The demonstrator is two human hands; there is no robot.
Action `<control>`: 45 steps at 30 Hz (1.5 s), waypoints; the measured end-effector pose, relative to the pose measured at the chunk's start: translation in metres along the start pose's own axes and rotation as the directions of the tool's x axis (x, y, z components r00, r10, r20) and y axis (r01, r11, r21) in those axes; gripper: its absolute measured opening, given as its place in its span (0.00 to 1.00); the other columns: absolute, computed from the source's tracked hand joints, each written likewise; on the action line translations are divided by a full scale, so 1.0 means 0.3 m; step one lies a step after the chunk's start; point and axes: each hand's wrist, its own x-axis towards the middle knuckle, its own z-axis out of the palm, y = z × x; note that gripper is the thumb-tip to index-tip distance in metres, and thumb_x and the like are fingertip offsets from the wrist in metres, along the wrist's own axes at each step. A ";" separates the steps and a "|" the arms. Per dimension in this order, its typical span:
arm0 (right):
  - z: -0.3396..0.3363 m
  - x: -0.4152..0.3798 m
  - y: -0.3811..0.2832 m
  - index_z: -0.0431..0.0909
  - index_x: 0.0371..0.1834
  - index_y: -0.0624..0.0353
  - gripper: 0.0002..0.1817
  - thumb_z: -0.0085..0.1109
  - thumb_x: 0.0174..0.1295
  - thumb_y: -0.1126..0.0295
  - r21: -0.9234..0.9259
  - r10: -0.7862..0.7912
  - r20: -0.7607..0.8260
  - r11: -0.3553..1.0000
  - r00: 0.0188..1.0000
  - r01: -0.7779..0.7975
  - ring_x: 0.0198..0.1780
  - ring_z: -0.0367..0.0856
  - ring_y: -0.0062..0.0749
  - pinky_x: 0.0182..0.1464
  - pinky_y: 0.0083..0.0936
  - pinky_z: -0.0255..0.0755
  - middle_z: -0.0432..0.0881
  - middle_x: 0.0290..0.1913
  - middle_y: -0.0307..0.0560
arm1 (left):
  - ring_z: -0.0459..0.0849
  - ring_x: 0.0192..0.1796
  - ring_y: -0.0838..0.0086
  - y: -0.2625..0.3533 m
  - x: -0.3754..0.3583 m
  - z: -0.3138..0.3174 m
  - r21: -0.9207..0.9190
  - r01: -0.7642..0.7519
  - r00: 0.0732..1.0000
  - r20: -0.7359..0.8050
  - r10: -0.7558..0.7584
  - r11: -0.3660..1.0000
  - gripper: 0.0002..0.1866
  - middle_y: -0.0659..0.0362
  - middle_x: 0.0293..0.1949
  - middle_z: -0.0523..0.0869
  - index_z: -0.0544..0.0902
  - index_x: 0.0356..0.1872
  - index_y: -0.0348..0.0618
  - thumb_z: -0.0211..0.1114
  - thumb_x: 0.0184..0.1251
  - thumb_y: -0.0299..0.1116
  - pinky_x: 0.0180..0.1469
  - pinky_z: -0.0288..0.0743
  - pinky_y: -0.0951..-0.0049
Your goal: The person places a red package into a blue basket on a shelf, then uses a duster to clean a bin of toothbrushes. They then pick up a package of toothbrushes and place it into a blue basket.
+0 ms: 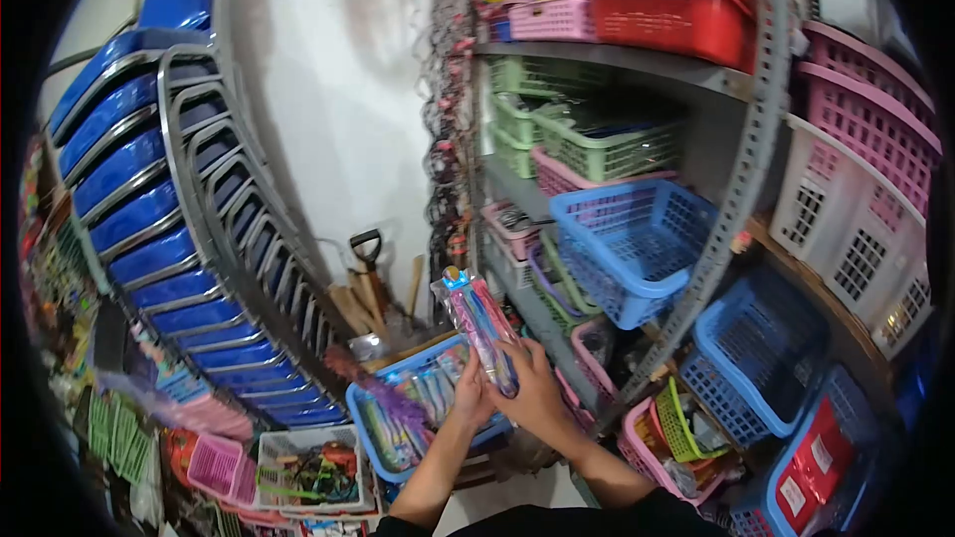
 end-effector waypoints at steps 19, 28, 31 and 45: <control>-0.708 0.045 0.151 0.59 0.65 0.59 0.30 0.55 0.60 0.65 0.939 0.438 0.202 0.168 0.876 -0.300 0.39 0.82 0.49 0.27 0.35 0.79 0.76 0.50 0.57 | 0.69 0.58 0.59 -0.089 0.471 0.512 0.436 -0.758 0.557 0.820 -0.133 -0.486 0.29 0.55 0.46 0.73 0.74 0.44 0.41 0.73 0.43 0.47 0.70 0.40 0.40; -0.685 0.221 0.189 0.66 0.61 0.58 0.27 0.58 0.60 0.62 0.807 0.387 0.202 0.454 0.900 -0.376 0.37 0.82 0.35 0.25 0.26 0.75 0.78 0.43 0.48 | 0.72 0.52 0.62 -0.048 0.339 0.288 0.438 -0.748 0.560 0.820 -0.120 -0.498 0.21 0.58 0.39 0.73 0.73 0.38 0.47 0.73 0.42 0.32 0.67 0.37 0.31; -0.624 0.327 0.221 0.69 0.60 0.55 0.28 0.59 0.56 0.60 0.549 0.381 0.212 0.715 0.900 -0.433 0.42 0.80 0.33 0.34 0.27 0.74 0.77 0.42 0.48 | 0.72 0.50 0.62 -0.026 0.296 0.254 0.448 -0.758 0.550 0.830 -0.095 -0.474 0.23 0.60 0.38 0.73 0.72 0.37 0.46 0.73 0.37 0.30 0.69 0.35 0.34; -0.351 0.541 0.463 0.51 0.73 0.36 0.51 0.69 0.43 0.55 -0.825 0.737 0.447 0.559 0.506 -0.086 0.67 0.57 0.65 0.62 0.57 0.59 0.46 0.73 0.56 | 0.72 0.50 0.62 -0.011 0.286 0.235 0.449 -0.767 0.543 0.835 -0.092 -0.458 0.21 0.60 0.38 0.73 0.72 0.35 0.45 0.73 0.38 0.30 0.67 0.34 0.31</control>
